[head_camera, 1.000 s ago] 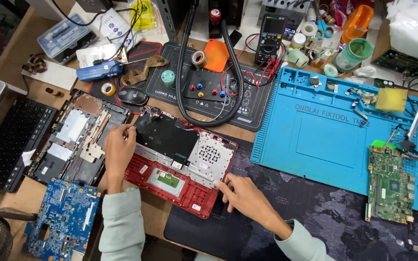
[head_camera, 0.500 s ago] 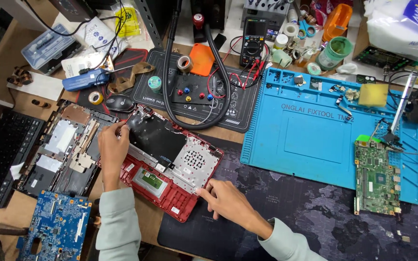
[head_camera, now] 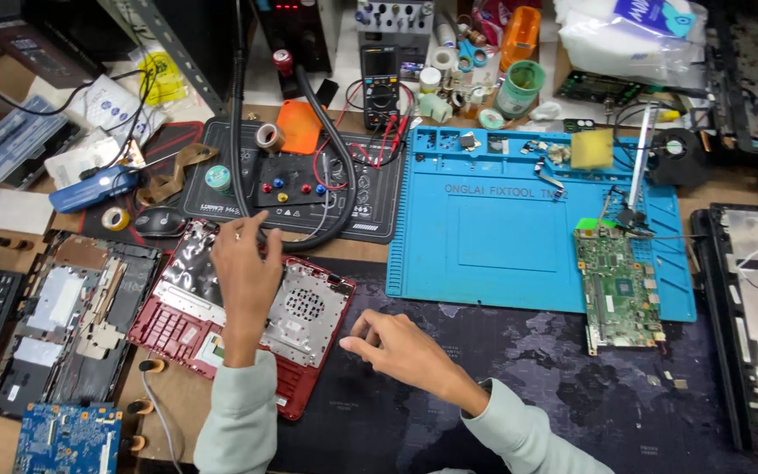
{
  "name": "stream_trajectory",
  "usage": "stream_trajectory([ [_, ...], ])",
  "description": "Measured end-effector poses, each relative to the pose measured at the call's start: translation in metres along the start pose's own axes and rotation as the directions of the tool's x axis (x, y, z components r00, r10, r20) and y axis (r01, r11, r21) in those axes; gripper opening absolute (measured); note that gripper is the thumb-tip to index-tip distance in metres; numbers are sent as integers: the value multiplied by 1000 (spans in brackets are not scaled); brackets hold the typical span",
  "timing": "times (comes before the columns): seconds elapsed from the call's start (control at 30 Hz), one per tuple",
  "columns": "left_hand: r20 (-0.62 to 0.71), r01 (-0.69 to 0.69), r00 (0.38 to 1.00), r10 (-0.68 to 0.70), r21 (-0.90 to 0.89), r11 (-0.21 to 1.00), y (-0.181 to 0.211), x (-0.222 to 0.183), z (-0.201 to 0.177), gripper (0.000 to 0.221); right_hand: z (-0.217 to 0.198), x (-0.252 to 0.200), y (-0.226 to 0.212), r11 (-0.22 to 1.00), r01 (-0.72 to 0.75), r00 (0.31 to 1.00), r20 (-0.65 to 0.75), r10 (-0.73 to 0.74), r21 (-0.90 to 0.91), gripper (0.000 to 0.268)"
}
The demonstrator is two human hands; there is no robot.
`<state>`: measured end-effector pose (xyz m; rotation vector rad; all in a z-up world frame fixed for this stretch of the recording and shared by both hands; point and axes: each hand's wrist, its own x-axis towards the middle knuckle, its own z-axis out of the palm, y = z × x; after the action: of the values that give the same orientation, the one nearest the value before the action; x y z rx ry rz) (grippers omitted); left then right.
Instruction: Disassembling a laptop and inspecting the motherboard using tweezers and a vacuum tool.
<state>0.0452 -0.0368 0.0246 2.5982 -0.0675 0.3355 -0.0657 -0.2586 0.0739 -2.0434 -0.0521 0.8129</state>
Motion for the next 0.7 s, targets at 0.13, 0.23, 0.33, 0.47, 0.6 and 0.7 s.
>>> stream_trajectory([
  [0.13,-44,-239,970,239,-2,971,48,-11,56,29,-29,-9,39,980,151,980,-150,-131,127,32],
  [0.23,28,-331,940,340,-163,929,91,-30,90,27,-51,-21,70,980,151,951,-289,-108,130,31],
  [0.33,86,-413,889,450,-275,868,131,-45,110,25,-76,-29,112,991,87,879,-476,-28,102,27],
  [0.47,273,-349,831,485,-423,836,167,-64,134,27,-106,-56,167,984,-45,646,-756,-104,-173,32],
  [0.6,328,-341,784,526,-481,808,196,-71,148,27,-129,-102,175,931,-291,462,-884,-64,-220,49],
  [0.7,245,-527,766,594,-291,799,207,-72,171,24,-131,-121,185,924,-353,447,-894,28,-147,77],
])
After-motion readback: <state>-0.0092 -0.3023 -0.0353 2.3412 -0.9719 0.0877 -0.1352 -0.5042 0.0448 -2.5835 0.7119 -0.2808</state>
